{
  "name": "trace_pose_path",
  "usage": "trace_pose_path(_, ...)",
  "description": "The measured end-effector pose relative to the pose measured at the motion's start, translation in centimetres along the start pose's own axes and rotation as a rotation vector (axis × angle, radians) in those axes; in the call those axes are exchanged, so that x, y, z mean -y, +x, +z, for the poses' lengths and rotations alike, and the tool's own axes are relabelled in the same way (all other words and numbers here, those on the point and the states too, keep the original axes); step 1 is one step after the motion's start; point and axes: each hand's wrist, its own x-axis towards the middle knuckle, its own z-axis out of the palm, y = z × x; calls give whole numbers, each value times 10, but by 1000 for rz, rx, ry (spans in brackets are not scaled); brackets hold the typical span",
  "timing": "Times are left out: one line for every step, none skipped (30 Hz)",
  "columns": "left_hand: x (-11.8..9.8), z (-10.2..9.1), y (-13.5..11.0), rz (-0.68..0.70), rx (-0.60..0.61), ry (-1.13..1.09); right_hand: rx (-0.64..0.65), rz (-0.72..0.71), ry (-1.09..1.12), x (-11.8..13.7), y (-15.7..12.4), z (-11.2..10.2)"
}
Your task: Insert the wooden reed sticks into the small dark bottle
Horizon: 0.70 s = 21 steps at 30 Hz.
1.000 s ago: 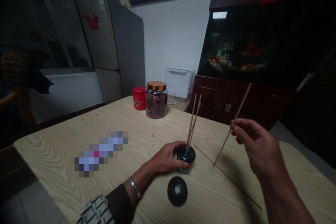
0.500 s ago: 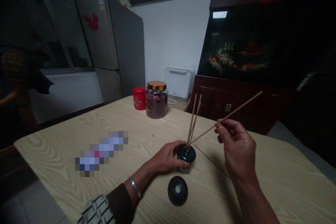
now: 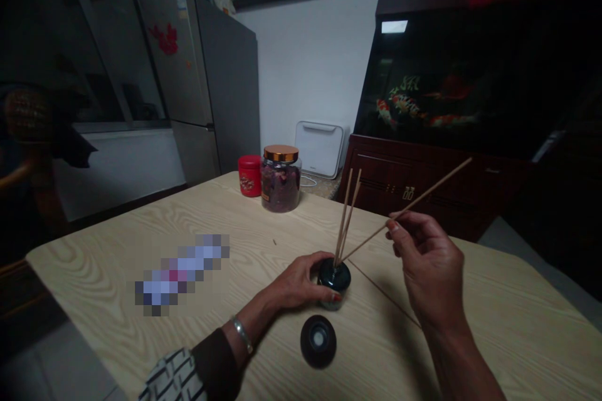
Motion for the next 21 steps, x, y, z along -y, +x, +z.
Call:
trace_pose_path(0, 0, 0, -1, -2, 2, 33, -2, -7, -1, -1, 2)
trace_pose_path(1, 0, 0, -2, -3, 1, 65, -6, -15, -2, -2, 4)
trace_pose_path(1, 0, 0, -2, -3, -2, 98, -11, -23, -3, -3, 6)
trace_pose_path(2, 0, 0, -1, -1, -7, 135, -15, -36, -5, -3, 8)
trace_pose_path(2, 0, 0, 1, 0, -14, 176, -19, -54, -7, -4, 10)
trace_pose_path(2, 0, 0, 4, 2, -19, 222, -24, -73, -10, -5, 12)
trace_pose_path(2, 1, 1, 8, 1, -22, 273, -27, -91, -13, -6, 14)
trace_pose_path(2, 1, 1, 12, 0, -23, 322, -28, -109, -17, -8, 17)
trace_pose_path(2, 1, 1, 17, -1, -24, 368, -27, -129, -21, -9, 20)
trace_pose_path(2, 1, 1, 21, 0, -26, 406, -26, -152, -25, -11, 23)
trace_pose_path(2, 1, 1, 23, 3, -28, 442, -22, -180, -29, -12, 26)
trace_pose_path(2, 1, 1, 25, 4, -30, 474, -19, -211, -31, -13, 28)
trace_pose_path(2, 1, 1, 25, 7, -28, 504, -16, -242, -33, -14, 30)
trace_pose_path(2, 1, 1, 25, 6, -22, 533, -17, -267, -33, -14, 30)
trace_pose_path(2, 1, 1, 22, 5, -14, 560, -18, -287, -33, -12, 29)
trace_pose_path(3, 1, 2, 19, 1, -6, 582, -21, -302, -32, -10, 26)
trace_pose_path(3, 1, 2, 15, -2, -3, 603, -25, -320, -32, -6, 21)
trace_pose_path(3, 1, 2, 9, -4, -4, 627, -33, -347, -31, -2, 15)
trace_pose_path(3, 1, 2, 2, -5, -10, 660, -47, -396, -32, 3, 8)
trace_pose_path(4, 1, 2, -2, -5, -18, 705, -59, -475, -33, 8, -1)
trace_pose_path(4, 1, 2, -4, -2, -24, 757, -62, -587, -36, 12, -9)
